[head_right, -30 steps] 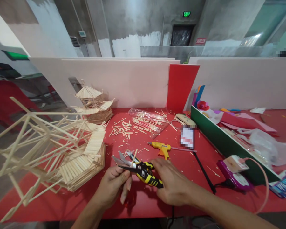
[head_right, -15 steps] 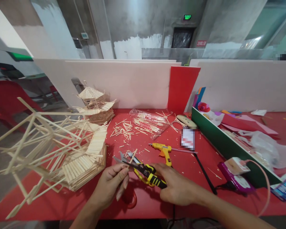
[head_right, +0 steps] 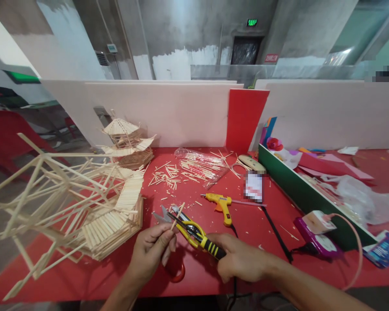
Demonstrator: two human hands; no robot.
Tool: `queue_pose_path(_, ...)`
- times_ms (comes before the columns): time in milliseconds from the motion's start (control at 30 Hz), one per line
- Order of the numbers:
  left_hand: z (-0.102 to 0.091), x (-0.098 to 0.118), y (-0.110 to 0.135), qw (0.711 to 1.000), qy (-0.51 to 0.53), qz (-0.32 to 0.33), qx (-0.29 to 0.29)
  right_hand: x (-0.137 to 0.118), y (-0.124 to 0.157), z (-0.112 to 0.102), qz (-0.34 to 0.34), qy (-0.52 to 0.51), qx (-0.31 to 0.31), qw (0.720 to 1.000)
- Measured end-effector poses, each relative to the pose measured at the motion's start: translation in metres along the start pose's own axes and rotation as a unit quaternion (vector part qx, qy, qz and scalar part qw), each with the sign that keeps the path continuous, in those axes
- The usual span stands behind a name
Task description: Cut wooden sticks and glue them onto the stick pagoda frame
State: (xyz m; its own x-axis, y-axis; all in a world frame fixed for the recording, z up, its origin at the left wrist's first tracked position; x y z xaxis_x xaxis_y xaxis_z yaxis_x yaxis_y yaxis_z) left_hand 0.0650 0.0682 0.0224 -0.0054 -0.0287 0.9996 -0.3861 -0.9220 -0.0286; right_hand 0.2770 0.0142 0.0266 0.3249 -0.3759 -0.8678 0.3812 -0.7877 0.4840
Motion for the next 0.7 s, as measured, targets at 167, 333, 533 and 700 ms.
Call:
queue_pose_path(167, -0.001, 0.007, 0.002, 1.000, -0.010, 0.019, -0.002, 0.001, -0.001, 0.007, 0.058, -0.089, -0.034, 0.994)
queue_pose_path(333, -0.005, 0.010, -0.002, 0.998, -0.021, 0.034, 0.040, -0.008, -0.001, 0.008, 0.026, -0.191, -0.035, 0.981)
queue_pose_path(533, -0.025, -0.019, -0.051, 0.967, -0.135, -0.001, 0.215, -0.015, -0.013, -0.012, -0.010, -0.169, 0.024, 0.985)
queue_pose_path(700, -0.023, -0.009, -0.059, 0.974, -0.100, 0.054, 0.196, -0.002, -0.020, -0.003, 0.021, -0.283, -0.124, 0.951)
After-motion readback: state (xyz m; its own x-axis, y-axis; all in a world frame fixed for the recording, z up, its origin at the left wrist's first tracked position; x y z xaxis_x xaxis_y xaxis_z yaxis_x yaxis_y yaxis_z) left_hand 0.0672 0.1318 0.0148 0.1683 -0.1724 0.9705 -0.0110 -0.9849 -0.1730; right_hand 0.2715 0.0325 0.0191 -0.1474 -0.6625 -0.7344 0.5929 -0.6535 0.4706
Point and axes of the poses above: each hand's wrist, its own y-axis away from the middle knuckle, its own z-axis out of the palm, x = y × z, the point moved 4 cm from there along -y, towards the middle knuckle, and after that the axes turned 4 degrees about -y, right-handed, at the moved point
